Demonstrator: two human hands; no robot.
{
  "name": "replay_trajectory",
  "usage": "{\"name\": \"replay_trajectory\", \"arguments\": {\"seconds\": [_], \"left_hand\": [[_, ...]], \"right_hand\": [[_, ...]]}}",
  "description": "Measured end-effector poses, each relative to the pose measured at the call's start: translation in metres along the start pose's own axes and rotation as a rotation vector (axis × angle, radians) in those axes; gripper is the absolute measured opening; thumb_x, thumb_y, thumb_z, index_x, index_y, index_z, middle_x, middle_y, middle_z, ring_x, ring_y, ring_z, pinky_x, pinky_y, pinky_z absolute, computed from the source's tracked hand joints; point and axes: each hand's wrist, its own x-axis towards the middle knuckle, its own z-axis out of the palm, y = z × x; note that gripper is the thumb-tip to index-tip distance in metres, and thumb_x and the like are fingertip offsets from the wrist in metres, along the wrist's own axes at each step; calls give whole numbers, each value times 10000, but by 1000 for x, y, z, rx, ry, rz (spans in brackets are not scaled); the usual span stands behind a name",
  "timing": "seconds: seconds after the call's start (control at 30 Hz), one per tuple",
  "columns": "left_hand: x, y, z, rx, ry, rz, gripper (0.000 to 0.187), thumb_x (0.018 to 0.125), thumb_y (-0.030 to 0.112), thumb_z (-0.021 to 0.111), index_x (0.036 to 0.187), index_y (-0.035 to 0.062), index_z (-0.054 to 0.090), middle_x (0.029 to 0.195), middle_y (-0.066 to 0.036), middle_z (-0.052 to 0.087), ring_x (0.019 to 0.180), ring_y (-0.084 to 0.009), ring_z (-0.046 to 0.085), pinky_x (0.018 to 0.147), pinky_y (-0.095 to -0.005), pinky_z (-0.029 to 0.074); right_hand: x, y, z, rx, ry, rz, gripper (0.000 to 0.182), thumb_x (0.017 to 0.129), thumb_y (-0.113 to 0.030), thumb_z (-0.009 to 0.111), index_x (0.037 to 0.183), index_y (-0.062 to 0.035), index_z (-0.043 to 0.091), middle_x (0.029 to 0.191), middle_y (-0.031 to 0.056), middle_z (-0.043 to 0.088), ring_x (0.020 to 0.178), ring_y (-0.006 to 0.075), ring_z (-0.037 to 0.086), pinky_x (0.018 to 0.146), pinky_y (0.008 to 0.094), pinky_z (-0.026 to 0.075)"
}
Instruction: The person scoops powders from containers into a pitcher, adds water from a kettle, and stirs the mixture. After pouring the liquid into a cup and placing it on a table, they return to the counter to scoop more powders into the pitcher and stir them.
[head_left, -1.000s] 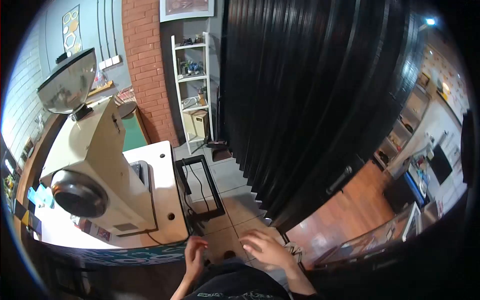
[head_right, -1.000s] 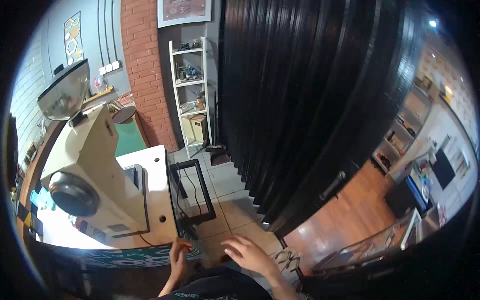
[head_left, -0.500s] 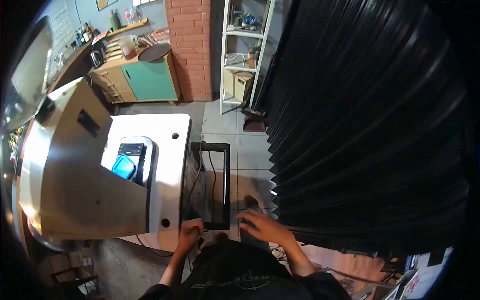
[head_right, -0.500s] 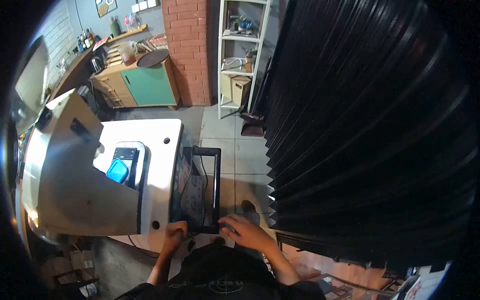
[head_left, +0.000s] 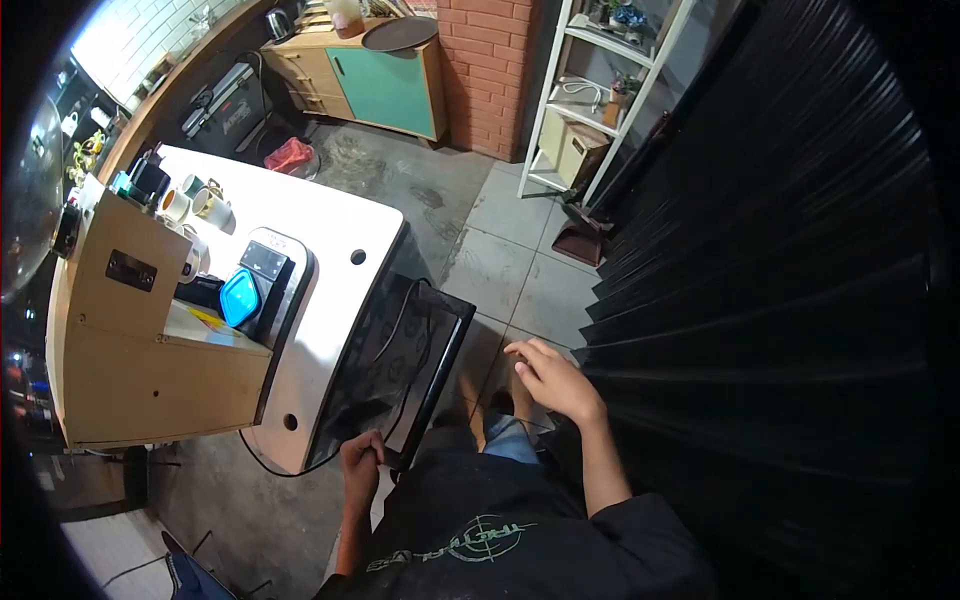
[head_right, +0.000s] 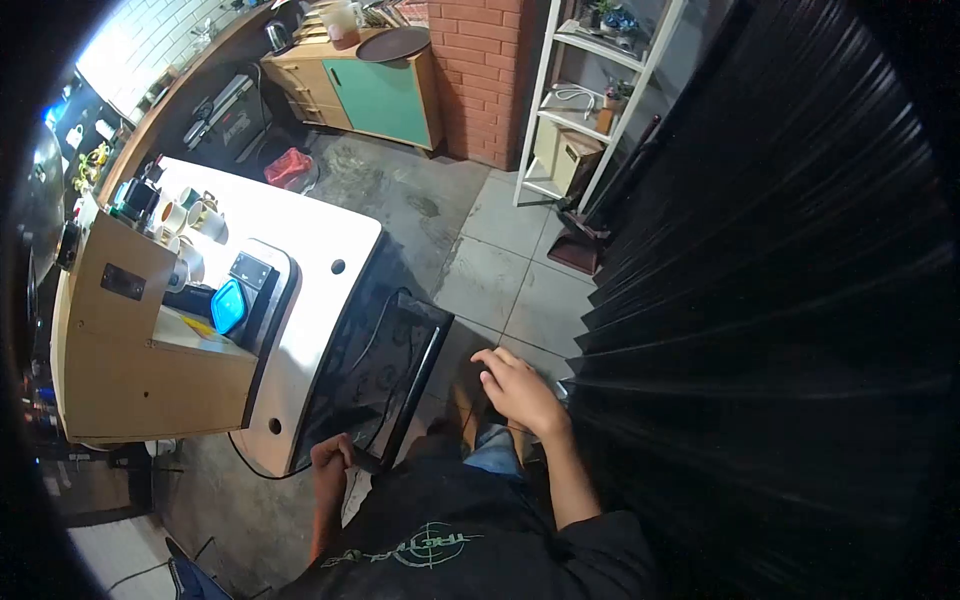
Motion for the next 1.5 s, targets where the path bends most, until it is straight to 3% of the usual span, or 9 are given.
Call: {"name": "replay_trajectory", "arguments": {"seconds": [0.13, 0.33, 0.57, 0.63, 0.73, 0.9, 1.13, 1.5], "left_hand": [[7, 12, 15, -16, 54, -48, 173, 694, -96, 368, 591, 29, 428, 586, -5, 404, 567, -82, 374, 534, -255, 250], [47, -11, -2, -64, 28, 11, 177, 690, -107, 381, 584, 25, 431, 583, -19, 423, 551, -96, 396, 532, -249, 268], [104, 8, -3, 81, 93, 43, 115, 644, -70, 387, 576, 14, 425, 554, -35, 437, 542, -112, 415, 545, -260, 309], [132, 20, 11, 129, 124, 116, 84, 626, -33, 378, 570, 8, 425, 538, -44, 439, 537, -129, 416, 603, -261, 352], [175, 23, 39, 109, 201, 11, 89, 623, -35, 373, 566, 8, 426, 532, -41, 434, 539, -130, 414, 639, -256, 365], [270, 40, 115, -2, 270, 12, 74, 606, -44, 371, 572, -2, 422, 576, -40, 426, 553, -122, 406, 522, -264, 277], [359, 53, 173, -23, 252, 18, 85, 614, -59, 373, 598, -13, 443, 594, -39, 427, 566, -114, 397, 528, -265, 277], [425, 34, 148, -99, 561, -94, 104, 643, -61, 360, 591, -1, 428, 596, -30, 427, 586, -110, 402, 547, -263, 285]], "right_hand": [[26, 1, -9, 61, -200, -35, 276, 964, -147, 486, 1205, -34, 558, 1123, 168, 594, 1053, 343, 591, 912, 392, 467], [60, -9, -5, -8, -215, -55, 285, 963, -155, 499, 1215, -38, 559, 1130, 166, 598, 1034, 326, 608, 908, 384, 474], [128, -9, -25, 29, -411, -9, 292, 967, -161, 514, 1223, -27, 555, 1138, 154, 601, 1041, 308, 608, 915, 375, 471], [159, 8, -37, 36, -393, -119, 301, 962, -157, 516, 1230, -25, 551, 1140, 159, 602, 1057, 317, 599, 923, 377, 466], [213, 25, -67, 19, -467, -122, 302, 972, -175, 501, 1231, -28, 545, 1188, 180, 588, 1077, 334, 598, 940, 388, 462], [290, 67, -145, 36, -480, -123, 288, 953, -142, 524, 1213, -21, 556, 1153, 162, 604, 1048, 322, 601, 902, 379, 472], [389, 97, -233, -121, -421, -146, 268, 948, -154, 524, 1189, -44, 564, 1151, 193, 593, 1041, 379, 598, 896, 422, 475], [531, 39, -202, -99, -664, -356, 276, 953, -163, 519, 1190, -26, 558, 1142, 198, 596, 1091, 399, 564, 935, 426, 447]]}}
